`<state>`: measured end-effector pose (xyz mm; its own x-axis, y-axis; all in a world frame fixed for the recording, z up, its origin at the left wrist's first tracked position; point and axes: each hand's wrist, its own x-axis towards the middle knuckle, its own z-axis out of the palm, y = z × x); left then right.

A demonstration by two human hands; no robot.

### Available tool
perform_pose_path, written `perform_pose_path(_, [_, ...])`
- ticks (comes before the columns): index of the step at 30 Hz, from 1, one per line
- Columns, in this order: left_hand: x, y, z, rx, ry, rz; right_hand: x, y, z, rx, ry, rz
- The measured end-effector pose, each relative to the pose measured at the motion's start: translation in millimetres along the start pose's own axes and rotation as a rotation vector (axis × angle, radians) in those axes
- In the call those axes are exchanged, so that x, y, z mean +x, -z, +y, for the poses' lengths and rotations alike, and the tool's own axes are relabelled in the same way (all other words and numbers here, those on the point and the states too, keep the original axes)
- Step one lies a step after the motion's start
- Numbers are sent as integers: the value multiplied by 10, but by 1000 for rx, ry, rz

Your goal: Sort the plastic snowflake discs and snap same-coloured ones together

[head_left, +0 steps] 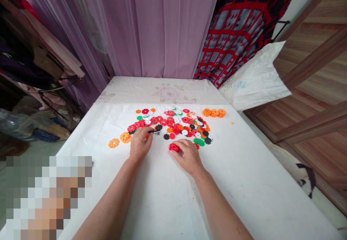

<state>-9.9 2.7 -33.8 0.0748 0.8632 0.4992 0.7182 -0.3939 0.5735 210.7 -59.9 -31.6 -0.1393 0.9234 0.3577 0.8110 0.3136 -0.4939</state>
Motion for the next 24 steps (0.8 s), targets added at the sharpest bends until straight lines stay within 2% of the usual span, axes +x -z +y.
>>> perform_pose_path(3, [-2,6,7,6,5,-5,10,-13,45,28,22,0])
perform_pose_path(6, [-2,7,6,15,13,-9,43,-24,99,92,-30,56])
perform_pose_path(10, [3,5,34,24,-24,-20,99,21,145,222,-243,152])
perform_pose_path(12, [-2,1,97,32,-53,-32,115,64,135,334,-365,163])
perform_pose_path(14, [-17,-8,206,23,-71,-60,117,105,94,462,-428,145])
perform_pose_path(17, [-61,-37,436,-95,-83,-208,96,144,-3,575,-385,95])
perform_pose_path(20, [-109,-71,634,-252,-3,-399,65,151,-87,558,-309,45])
perform_pose_path(22, [-117,-58,677,-345,102,-474,50,145,-109,531,-279,22])
perform_pose_path(24, [-94,29,625,-386,181,-522,44,138,-96,514,-253,29])
